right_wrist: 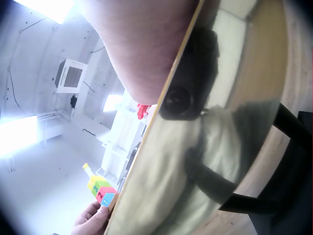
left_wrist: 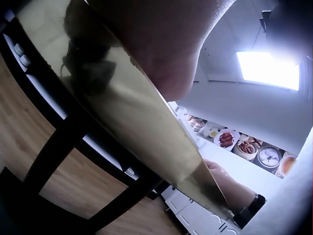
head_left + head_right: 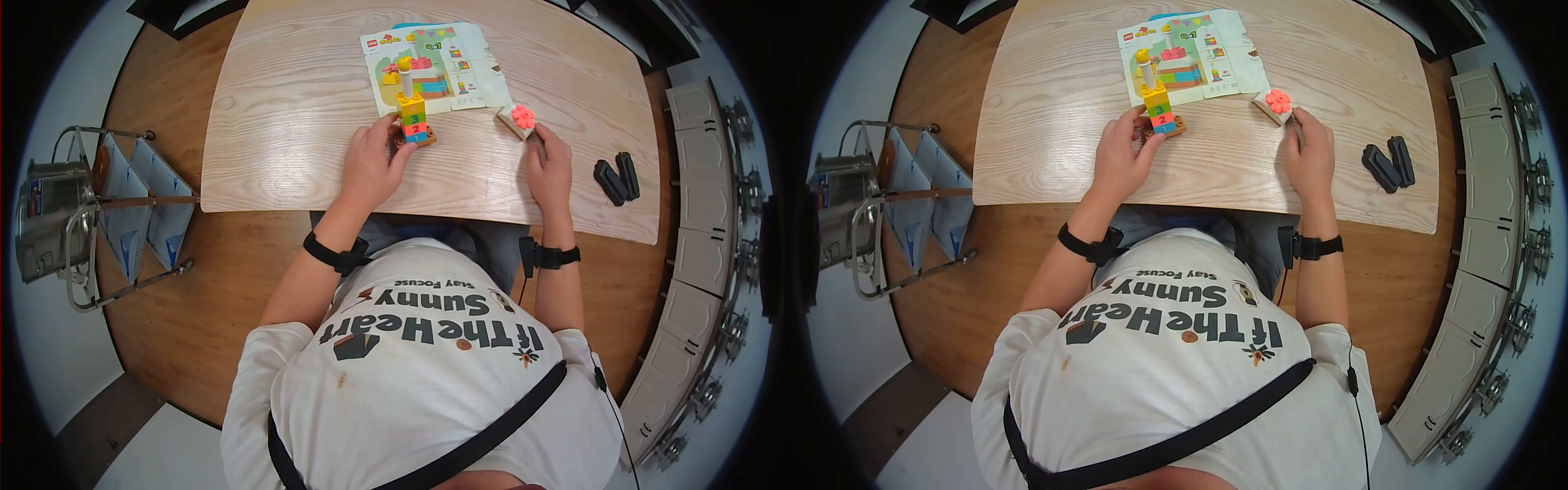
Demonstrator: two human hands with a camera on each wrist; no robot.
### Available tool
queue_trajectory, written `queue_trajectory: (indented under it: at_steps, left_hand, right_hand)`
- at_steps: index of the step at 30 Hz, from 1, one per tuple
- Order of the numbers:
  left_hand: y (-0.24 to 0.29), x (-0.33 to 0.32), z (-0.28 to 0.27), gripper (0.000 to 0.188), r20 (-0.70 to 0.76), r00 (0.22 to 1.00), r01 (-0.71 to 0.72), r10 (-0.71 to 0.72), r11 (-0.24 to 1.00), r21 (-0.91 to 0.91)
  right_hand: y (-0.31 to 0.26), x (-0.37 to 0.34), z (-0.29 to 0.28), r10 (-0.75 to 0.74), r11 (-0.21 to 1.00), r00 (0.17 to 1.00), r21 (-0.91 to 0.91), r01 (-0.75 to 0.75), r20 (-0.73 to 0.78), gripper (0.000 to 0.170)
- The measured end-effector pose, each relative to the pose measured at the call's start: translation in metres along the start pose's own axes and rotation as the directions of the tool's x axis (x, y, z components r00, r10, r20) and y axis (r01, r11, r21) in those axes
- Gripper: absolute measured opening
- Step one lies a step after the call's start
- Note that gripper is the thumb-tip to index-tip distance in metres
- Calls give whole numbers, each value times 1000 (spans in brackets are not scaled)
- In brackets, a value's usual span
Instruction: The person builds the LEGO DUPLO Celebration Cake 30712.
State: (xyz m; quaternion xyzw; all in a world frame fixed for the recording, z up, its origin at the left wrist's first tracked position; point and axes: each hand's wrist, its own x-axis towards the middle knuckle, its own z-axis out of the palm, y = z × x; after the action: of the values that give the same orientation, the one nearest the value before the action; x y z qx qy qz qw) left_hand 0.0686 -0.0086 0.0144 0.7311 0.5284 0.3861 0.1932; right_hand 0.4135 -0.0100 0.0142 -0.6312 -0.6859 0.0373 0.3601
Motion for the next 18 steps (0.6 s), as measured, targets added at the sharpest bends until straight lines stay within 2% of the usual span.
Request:
queue_trajectory:
  at_steps: [9, 12, 18]
  left_hand:
    - [4, 2, -3, 55, 7, 1000, -27, 27, 999, 31]
    - [0, 1, -1, 55, 8, 996, -86, 86, 992, 87]
    - [3, 1, 0, 52, -9, 999, -32, 32, 999, 14]
  right_hand:
    - [5, -3, 3, -26, 1000, 999, -14, 26, -19, 35]
    - [4, 0, 3, -26, 1000, 999, -12, 26, -18, 34]
    - [3, 0, 2, -28, 999, 999, -16, 28, -19, 33]
